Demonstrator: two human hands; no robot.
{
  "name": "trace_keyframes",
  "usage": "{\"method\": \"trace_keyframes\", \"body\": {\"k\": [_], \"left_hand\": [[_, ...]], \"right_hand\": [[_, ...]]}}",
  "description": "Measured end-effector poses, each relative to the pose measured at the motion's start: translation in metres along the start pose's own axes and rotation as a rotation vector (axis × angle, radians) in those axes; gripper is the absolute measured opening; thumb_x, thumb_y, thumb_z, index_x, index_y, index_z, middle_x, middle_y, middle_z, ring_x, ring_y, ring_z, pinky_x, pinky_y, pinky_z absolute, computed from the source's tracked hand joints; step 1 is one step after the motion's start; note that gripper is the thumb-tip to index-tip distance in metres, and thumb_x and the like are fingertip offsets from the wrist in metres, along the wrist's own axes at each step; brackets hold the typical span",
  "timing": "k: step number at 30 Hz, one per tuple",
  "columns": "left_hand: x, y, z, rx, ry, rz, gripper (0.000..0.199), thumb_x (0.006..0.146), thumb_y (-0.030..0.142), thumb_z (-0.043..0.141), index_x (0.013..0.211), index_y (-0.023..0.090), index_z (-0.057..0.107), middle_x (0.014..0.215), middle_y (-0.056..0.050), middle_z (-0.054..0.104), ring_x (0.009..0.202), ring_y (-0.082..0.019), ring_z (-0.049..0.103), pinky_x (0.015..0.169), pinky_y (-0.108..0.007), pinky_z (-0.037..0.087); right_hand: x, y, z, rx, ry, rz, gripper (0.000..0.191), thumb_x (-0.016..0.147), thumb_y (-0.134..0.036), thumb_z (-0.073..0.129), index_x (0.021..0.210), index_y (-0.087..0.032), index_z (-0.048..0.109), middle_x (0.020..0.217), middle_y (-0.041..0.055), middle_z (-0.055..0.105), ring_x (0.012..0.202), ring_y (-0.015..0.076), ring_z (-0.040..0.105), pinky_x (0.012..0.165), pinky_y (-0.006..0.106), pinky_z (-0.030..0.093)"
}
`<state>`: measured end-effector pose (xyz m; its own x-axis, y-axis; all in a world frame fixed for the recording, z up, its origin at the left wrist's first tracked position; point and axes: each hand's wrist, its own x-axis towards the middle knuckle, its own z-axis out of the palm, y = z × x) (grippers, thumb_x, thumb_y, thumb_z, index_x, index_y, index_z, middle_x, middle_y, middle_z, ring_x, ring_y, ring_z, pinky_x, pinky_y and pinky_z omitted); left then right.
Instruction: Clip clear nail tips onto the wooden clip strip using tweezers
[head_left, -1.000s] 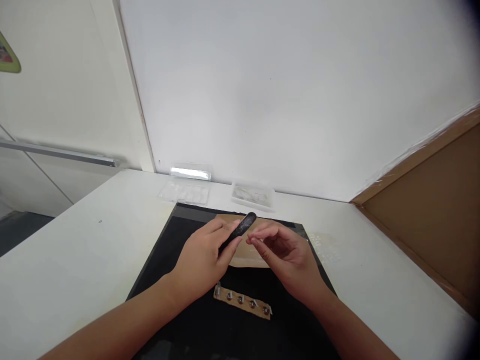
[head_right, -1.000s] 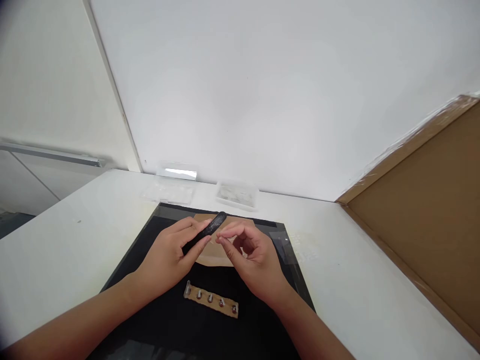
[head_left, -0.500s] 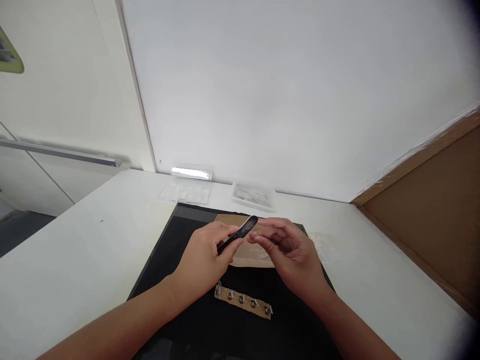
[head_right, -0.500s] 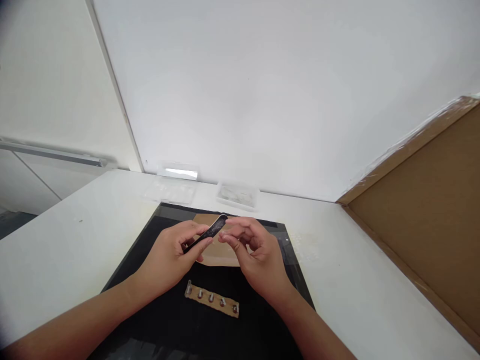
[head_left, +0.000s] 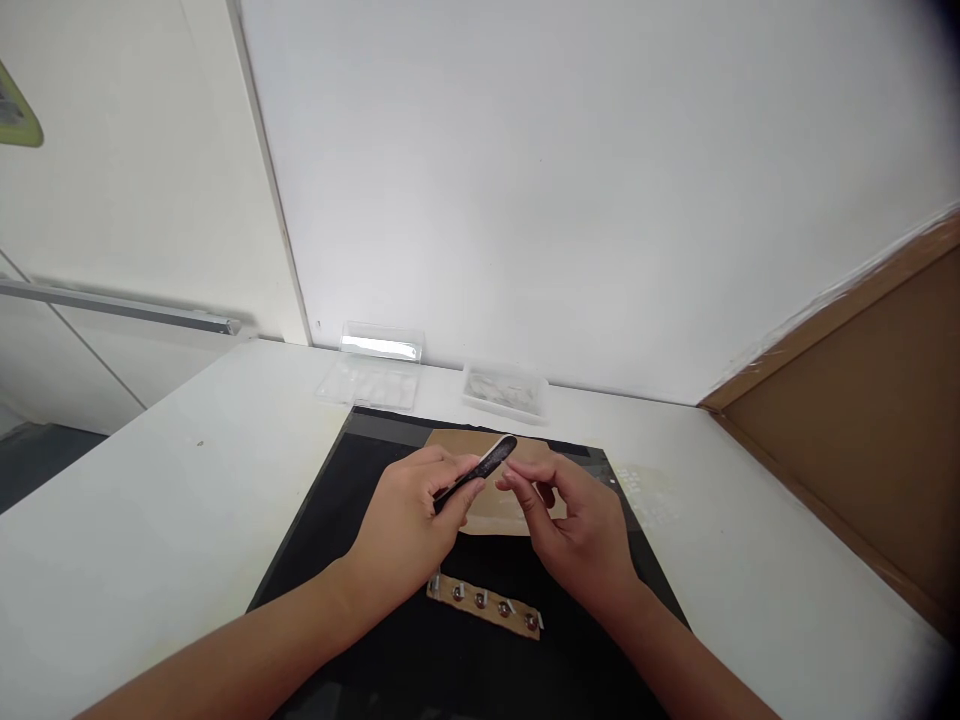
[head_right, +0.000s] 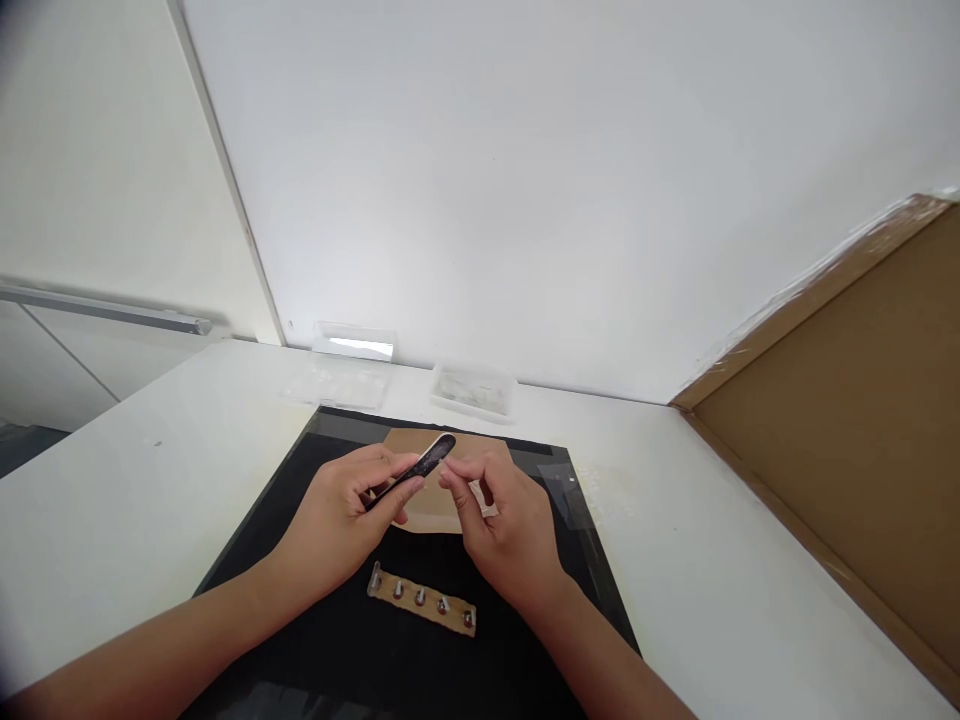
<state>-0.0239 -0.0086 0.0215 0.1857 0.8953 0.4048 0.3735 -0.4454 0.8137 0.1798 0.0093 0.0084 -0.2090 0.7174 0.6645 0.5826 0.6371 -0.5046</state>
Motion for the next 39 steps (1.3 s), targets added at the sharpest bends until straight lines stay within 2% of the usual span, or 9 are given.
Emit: {"method": "trace_keyframes", "body": {"k": [6, 11, 14, 20, 25, 27, 32, 36, 39], "left_hand": [[-0.002, 0.001, 0.002, 0.128, 0.054, 0.064, 0.023, 0.102, 0.027, 0.063, 0.118, 0.026, 0.079, 0.092, -0.003, 0.073, 0.085, -0.017, 0.069, 0.075, -0.028, 0.060], [-0.005, 0.003, 0.005, 0.232, 0.117, 0.141, 0.026, 0.104, 0.026, 0.059, 0.123, 0.026, 0.076, 0.095, -0.004, 0.073, 0.085, -0.016, 0.069, 0.080, -0.030, 0.059], [-0.006, 0.001, 0.006, 0.309, 0.139, 0.163, 0.027, 0.105, 0.025, 0.057, 0.125, 0.025, 0.075, 0.095, -0.004, 0.073, 0.082, -0.016, 0.069, 0.078, -0.028, 0.059], [-0.006, -0.002, 0.007, 0.451, 0.172, 0.214, 0.024, 0.105, 0.023, 0.055, 0.110, 0.021, 0.078, 0.088, -0.002, 0.073, 0.073, -0.013, 0.068, 0.067, -0.024, 0.054], [-0.007, 0.001, 0.009, 0.519, 0.175, 0.243, 0.024, 0.106, 0.022, 0.053, 0.108, 0.020, 0.077, 0.087, -0.002, 0.073, 0.073, -0.012, 0.069, 0.066, -0.022, 0.053], [-0.007, 0.002, 0.010, 0.533, 0.178, 0.251, 0.024, 0.106, 0.022, 0.052, 0.104, 0.019, 0.076, 0.086, -0.002, 0.072, 0.072, -0.012, 0.068, 0.065, -0.022, 0.052], [-0.007, -0.001, 0.011, 0.583, 0.169, 0.236, 0.025, 0.107, 0.024, 0.051, 0.110, 0.020, 0.076, 0.085, -0.001, 0.071, 0.067, -0.011, 0.065, 0.060, -0.022, 0.049], [-0.007, -0.002, 0.010, 0.617, 0.161, 0.217, 0.027, 0.107, 0.023, 0.050, 0.108, 0.020, 0.076, 0.084, -0.001, 0.070, 0.067, -0.011, 0.064, 0.059, -0.023, 0.048], [-0.008, 0.000, 0.010, 0.620, 0.155, 0.212, 0.026, 0.107, 0.023, 0.051, 0.106, 0.020, 0.077, 0.082, 0.000, 0.069, 0.065, -0.011, 0.063, 0.056, -0.023, 0.045]], "right_hand": [[0.000, 0.004, 0.003, -0.166, 0.004, -0.105, 0.008, 0.104, -0.027, 0.060, 0.099, -0.024, 0.065, 0.082, 0.0002, 0.076, 0.067, 0.0163, 0.068, 0.059, 0.029, 0.049], [0.000, 0.003, 0.010, -0.301, 0.073, -0.213, 0.004, 0.105, -0.025, 0.059, 0.102, -0.023, 0.060, 0.089, 0.0032, 0.077, 0.076, 0.0186, 0.073, 0.066, 0.031, 0.052], [-0.001, 0.001, 0.016, -0.368, 0.089, -0.235, 0.006, 0.105, -0.026, 0.059, 0.100, -0.022, 0.058, 0.090, 0.0048, 0.077, 0.075, 0.0193, 0.072, 0.065, 0.031, 0.050], [-0.004, -0.004, 0.024, -0.418, 0.083, -0.166, 0.011, 0.104, -0.026, 0.057, 0.094, -0.023, 0.055, 0.077, 0.0020, 0.071, 0.063, 0.0191, 0.066, 0.059, 0.031, 0.042], [-0.001, -0.008, 0.022, -0.331, 0.073, -0.032, 0.011, 0.103, -0.027, 0.055, 0.093, -0.023, 0.053, 0.082, 0.0035, 0.070, 0.068, 0.0208, 0.066, 0.057, 0.032, 0.042], [0.000, -0.008, 0.022, -0.306, 0.085, -0.029, 0.011, 0.103, -0.026, 0.055, 0.093, -0.023, 0.053, 0.083, 0.0039, 0.070, 0.070, 0.0210, 0.066, 0.058, 0.032, 0.042], [-0.001, -0.010, 0.024, -0.299, -0.011, -0.100, 0.015, 0.105, -0.026, 0.054, 0.090, -0.023, 0.053, 0.077, 0.0014, 0.067, 0.066, 0.0187, 0.064, 0.060, 0.032, 0.040], [0.000, -0.009, 0.026, -0.318, 0.029, -0.047, 0.014, 0.105, -0.027, 0.054, 0.091, -0.022, 0.054, 0.078, 0.0015, 0.067, 0.067, 0.0186, 0.063, 0.059, 0.032, 0.038], [0.003, -0.008, 0.023, -0.282, -0.021, -0.086, 0.016, 0.104, -0.027, 0.054, 0.089, -0.022, 0.053, 0.078, 0.0015, 0.066, 0.068, 0.0188, 0.062, 0.061, 0.032, 0.039]]}}
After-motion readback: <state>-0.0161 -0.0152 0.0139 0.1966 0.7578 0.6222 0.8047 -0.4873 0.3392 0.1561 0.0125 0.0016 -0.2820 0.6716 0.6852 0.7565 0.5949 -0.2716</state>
